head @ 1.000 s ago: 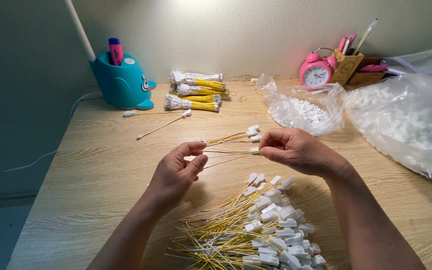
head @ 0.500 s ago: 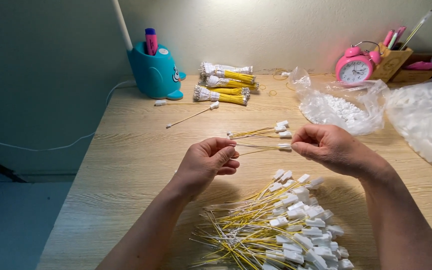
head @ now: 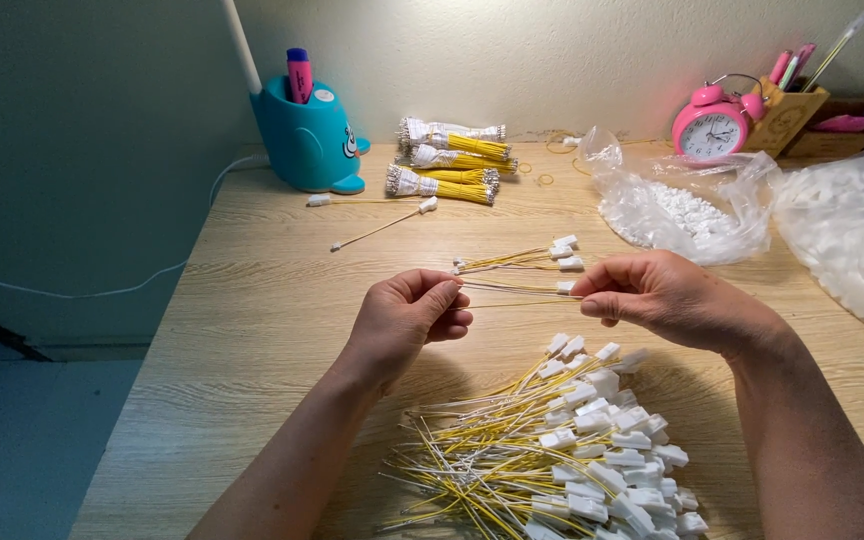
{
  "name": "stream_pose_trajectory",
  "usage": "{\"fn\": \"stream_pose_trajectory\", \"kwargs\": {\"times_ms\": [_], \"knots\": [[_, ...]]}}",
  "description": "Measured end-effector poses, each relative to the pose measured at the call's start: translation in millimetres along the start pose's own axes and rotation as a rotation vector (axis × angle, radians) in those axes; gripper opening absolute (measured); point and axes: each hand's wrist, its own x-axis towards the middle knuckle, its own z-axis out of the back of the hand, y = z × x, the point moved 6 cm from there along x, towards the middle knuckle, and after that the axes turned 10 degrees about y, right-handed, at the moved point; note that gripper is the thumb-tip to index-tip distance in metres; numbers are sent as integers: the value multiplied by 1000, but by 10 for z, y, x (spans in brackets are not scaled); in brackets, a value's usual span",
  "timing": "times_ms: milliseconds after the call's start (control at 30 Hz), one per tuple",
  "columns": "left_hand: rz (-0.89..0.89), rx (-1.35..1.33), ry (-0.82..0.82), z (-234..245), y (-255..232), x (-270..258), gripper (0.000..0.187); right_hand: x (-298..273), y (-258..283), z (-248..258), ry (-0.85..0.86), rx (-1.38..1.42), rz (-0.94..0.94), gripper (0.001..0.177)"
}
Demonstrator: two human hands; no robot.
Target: Manually assembling small components by wrapping white stickers around the ends of yellow wires.
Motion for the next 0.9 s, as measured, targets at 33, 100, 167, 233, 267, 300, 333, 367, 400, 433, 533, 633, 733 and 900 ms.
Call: {"fn": "stream_pose_trajectory", "kwargs": {"times_ms": [33,100,167,233,267,300,333,367,400,433,533,633,733,900], "knots": [[1,0,1,4,4,-1,11,-9,29,-1,0,1,-1,14],[5,-13,-5,13,16,0,13,-30,61,-13,15,36,-32,17],[24,-22,-15,-3,4,-23,13,-12,29,-12,28,38,-16,20],[41,-31,-27,-22,18,-29,14,-6,55,-39,44,37,3,24],[56,-41,-36,-26,42,-30,14,-4,70,-61,35,19,-40,25],[72,-50,-46,-28,65,-32,15,-3,87,-86,25,1,-83,27],[73,-51,-50,-36,79,-30,15,15,107,-121,30,2,-82,27],[86,-51,-41,-52,102,-25,13,34,133,-152,30,-100,-85,24],[101,-51,-31,-69,130,-22,12,48,155,-187,29,-200,-87,21],[103,-52,-35,-32,193,2,12,57,165,-226,33,-198,-87,21],[35,-52,36,-33,289,80,18,58,271,-300,-6,-184,-22,22],[26,-51,26,-39,336,96,18,68,494,-427,-83,-274,52,21],[2,-3,39,-83,344,94,19,111,685,-646,-86,-263,122,20],[-93,148,47,-216,83,-98,19,215,559,-716,-173,-8,145,12]]}}
